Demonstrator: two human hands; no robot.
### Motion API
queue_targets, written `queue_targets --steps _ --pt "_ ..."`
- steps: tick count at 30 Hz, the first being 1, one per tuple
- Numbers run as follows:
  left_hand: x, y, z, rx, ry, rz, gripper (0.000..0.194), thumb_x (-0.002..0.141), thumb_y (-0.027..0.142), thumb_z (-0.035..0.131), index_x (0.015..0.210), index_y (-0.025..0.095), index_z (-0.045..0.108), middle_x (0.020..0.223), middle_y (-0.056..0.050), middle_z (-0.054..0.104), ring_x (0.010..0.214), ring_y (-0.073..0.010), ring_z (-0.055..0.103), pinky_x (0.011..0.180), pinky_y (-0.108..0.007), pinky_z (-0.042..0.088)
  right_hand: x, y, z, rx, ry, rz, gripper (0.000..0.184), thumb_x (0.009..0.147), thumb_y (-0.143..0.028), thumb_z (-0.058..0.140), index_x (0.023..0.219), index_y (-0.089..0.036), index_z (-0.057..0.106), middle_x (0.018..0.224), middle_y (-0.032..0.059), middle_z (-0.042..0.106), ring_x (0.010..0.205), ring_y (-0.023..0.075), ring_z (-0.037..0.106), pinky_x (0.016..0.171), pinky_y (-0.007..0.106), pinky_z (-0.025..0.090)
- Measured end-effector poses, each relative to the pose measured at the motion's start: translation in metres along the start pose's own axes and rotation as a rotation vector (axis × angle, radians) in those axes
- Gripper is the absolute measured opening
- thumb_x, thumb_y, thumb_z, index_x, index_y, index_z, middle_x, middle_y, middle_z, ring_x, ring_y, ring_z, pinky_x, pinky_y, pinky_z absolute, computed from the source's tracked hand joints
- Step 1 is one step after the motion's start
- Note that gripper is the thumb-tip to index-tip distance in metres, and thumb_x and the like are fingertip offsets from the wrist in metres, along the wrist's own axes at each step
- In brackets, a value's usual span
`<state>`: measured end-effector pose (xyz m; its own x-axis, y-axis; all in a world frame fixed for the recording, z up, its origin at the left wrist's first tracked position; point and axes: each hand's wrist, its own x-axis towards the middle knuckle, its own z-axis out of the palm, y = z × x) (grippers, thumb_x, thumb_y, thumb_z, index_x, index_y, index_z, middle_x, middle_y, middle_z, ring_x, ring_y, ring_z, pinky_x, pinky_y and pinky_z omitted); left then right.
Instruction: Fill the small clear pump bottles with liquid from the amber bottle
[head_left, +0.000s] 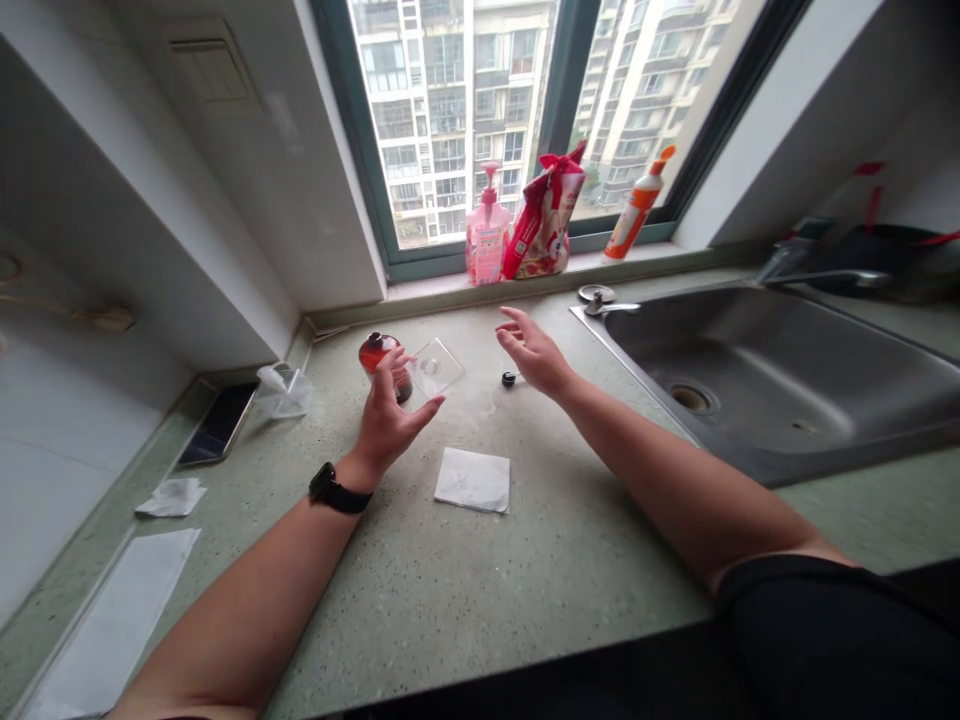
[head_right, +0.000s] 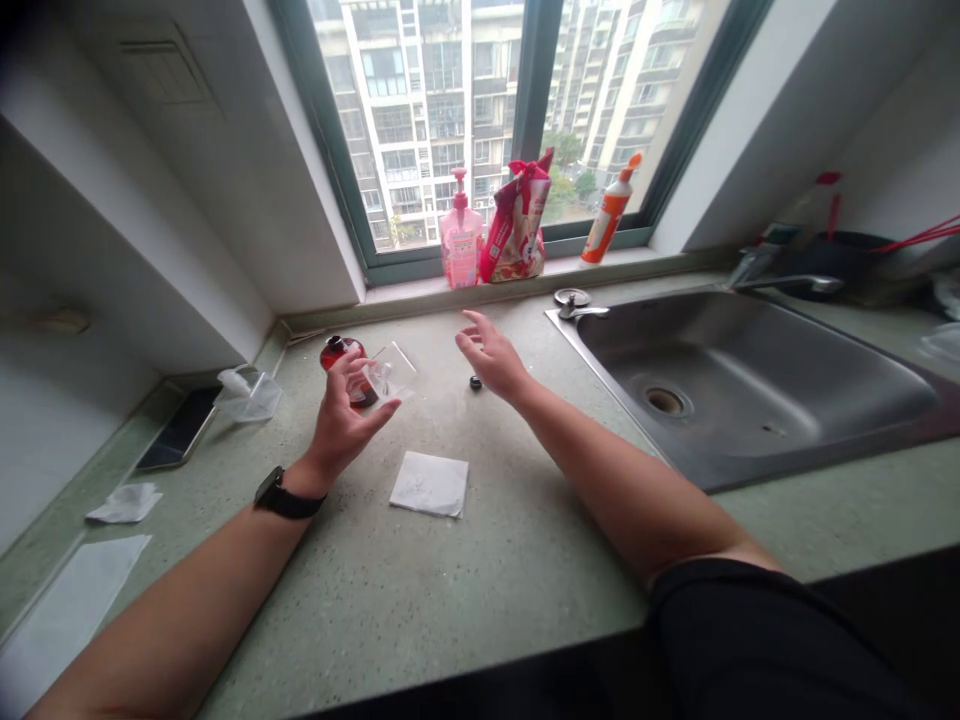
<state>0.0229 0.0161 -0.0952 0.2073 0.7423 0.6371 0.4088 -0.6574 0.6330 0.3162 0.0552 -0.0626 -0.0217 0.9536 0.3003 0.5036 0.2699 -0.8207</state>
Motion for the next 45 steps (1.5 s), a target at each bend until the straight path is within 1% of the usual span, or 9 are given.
queue_targets --steps 4,7,11,15,20,25,30,35,45 --pt "-0.002 -0.001 0.0 0.026 -0.063 0.047 0.09 0.091 0.052 0.088 0.162 0.029 0.037 0.145 -0.016 0.066 0.132 -0.0326 0.071 0.111 -0.054 0.063 0.016 0.013 -0.054 -0.438 -0.076 -0.046 0.037 0.102 -0.042 0.06 0.127 -0.019 0.074 0.131 0.0166 0.075 0.123 0.03 0.069 0.113 0.046 0.053" --pt "-0.004 -0.001 0.001 0.052 -0.085 0.081 0.089 0.092 0.053 0.086 0.162 0.028 0.037 0.144 -0.016 0.068 0.13 -0.032 0.073 0.11 -0.053 0.064 0.018 0.013 -0.08 -0.684 -0.258 0.019 0.046 0.099 -0.048 0.067 0.135 -0.018 0.072 0.141 0.0179 0.07 0.129 0.0328 0.066 0.115 0.045 0.05" --pt "-0.006 -0.001 0.001 0.106 -0.091 0.122 0.088 0.092 0.055 0.086 0.161 0.027 0.038 0.143 -0.016 0.07 0.126 -0.0317 0.075 0.108 -0.053 0.066 0.016 0.013 -0.085 -0.82 -0.511 0.13 0.06 0.087 -0.048 0.083 0.139 -0.02 0.072 0.142 0.017 0.068 0.118 0.0326 0.07 0.102 0.041 0.056" --pt "-0.006 -0.002 -0.001 0.143 -0.079 0.153 0.088 0.092 0.054 0.086 0.161 0.026 0.038 0.144 -0.015 0.07 0.123 -0.0308 0.076 0.104 -0.05 0.068 0.015 0.02 -0.079 -0.852 -0.577 0.15 0.054 0.079 -0.035 0.09 0.13 -0.021 0.078 0.134 0.0156 0.072 0.108 0.0308 0.074 0.092 0.038 0.057" --pt "-0.006 -0.002 -0.001 0.179 -0.072 0.148 0.09 0.093 0.055 0.085 0.162 0.024 0.037 0.14 -0.015 0.072 0.119 -0.0293 0.076 0.1 -0.047 0.068 0.017 0.019 -0.078 -0.874 -0.577 0.117 0.03 0.083 -0.028 0.083 0.111 -0.02 0.083 0.125 0.0162 0.077 0.111 0.0332 0.073 0.095 0.04 0.056" --pt "-0.007 -0.001 -0.001 0.216 -0.027 0.138 0.089 0.091 0.056 0.088 0.159 0.023 0.042 0.136 -0.015 0.074 0.114 -0.0284 0.076 0.097 -0.046 0.067 0.013 -0.004 -0.087 -0.776 -0.516 0.001 0.034 0.094 -0.04 0.071 0.123 -0.024 0.076 0.131 0.0114 0.079 0.118 0.0298 0.073 0.101 0.041 0.056" --pt "-0.009 0.004 0.001 0.249 -0.007 0.18 0.084 0.092 0.053 0.087 0.158 0.022 0.045 0.139 -0.016 0.072 0.123 -0.0319 0.074 0.106 -0.049 0.063 -0.001 -0.033 -0.081 -0.507 -0.438 -0.252 0.031 0.092 -0.049 0.071 0.114 -0.027 0.075 0.12 0.0089 0.083 0.112 0.0295 0.077 0.097 0.043 0.057" --pt "-0.01 0.01 0.002 0.319 -0.015 0.233 0.083 0.093 0.054 0.086 0.159 0.023 0.044 0.138 -0.016 0.073 0.127 -0.0336 0.072 0.114 -0.054 0.058 -0.011 -0.047 -0.072 -0.55 -0.424 -0.393 0.024 0.093 -0.043 0.071 0.109 -0.025 0.074 0.112 0.0085 0.083 0.102 0.0269 0.078 0.089 0.039 0.056" --pt "-0.01 0.012 0.003 0.339 -0.016 0.257 0.082 0.094 0.053 0.085 0.158 0.021 0.045 0.138 -0.016 0.074 0.125 -0.0329 0.072 0.112 -0.052 0.056 -0.018 -0.056 -0.071 -0.665 -0.408 -0.436 0.018 0.093 -0.035 0.071 0.107 -0.024 0.073 0.105 0.0081 0.081 0.096 0.0262 0.075 0.082 0.037 0.054"
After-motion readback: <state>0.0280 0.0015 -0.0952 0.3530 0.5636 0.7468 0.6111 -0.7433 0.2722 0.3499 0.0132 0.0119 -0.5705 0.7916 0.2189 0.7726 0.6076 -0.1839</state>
